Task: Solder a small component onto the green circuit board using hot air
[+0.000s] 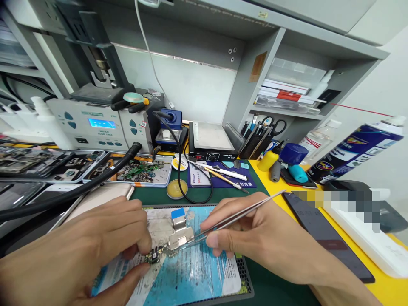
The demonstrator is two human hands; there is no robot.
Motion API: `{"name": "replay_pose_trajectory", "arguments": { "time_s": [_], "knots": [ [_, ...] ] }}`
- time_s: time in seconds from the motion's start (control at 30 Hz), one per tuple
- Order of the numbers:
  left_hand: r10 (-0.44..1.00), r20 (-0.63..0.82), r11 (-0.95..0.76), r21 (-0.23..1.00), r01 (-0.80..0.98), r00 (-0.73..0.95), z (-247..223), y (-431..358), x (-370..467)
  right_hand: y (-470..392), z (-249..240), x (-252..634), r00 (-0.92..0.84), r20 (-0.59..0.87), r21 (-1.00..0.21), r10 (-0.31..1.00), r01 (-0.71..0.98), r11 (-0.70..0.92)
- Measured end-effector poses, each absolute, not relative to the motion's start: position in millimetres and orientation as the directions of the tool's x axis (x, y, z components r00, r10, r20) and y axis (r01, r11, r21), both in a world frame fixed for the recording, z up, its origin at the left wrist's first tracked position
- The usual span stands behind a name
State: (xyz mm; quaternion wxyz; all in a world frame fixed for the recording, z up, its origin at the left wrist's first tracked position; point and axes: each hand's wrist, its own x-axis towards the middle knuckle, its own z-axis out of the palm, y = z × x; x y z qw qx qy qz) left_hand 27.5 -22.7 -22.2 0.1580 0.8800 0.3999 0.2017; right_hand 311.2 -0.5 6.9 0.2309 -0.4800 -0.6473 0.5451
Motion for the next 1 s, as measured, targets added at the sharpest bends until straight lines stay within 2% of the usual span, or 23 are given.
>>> {"name": "replay_pose_trajectory", "arguments": {
  "time_s": [0.07,0.13,0.47,0.83,1.0],
  "knots": [
    [0.762,0.150,-0.617,0.464,0.635,0.630,-21.2,-21.8,27.3,-2.5,8.6,309.7,-0.431,-0.201,-0.921,0.880,0.390,-0.019],
    [0.761,0.132,-0.610,0.479,0.631,0.636,-21.2,-21.1,26.7,-4.2,10.5,308.1,-0.430,-0.174,-0.913,0.886,0.407,0.018],
    [0.758,0.146,-0.612,0.494,0.617,0.635,-20.2,-21.0,28.1,-7.5,9.9,313.9,-0.398,-0.199,-0.904,0.896,0.428,-0.011],
    [0.738,0.178,-0.641,0.486,0.594,0.651,-19.1,-18.2,29.4,-4.1,9.1,306.9,-0.415,-0.160,-0.909,0.896,0.415,0.030],
    [0.743,0.186,-0.642,0.469,0.607,0.643,-19.4,-19.5,29.0,-4.3,10.1,305.7,-0.420,-0.192,-0.923,0.887,0.385,-0.017]
  ]
}}
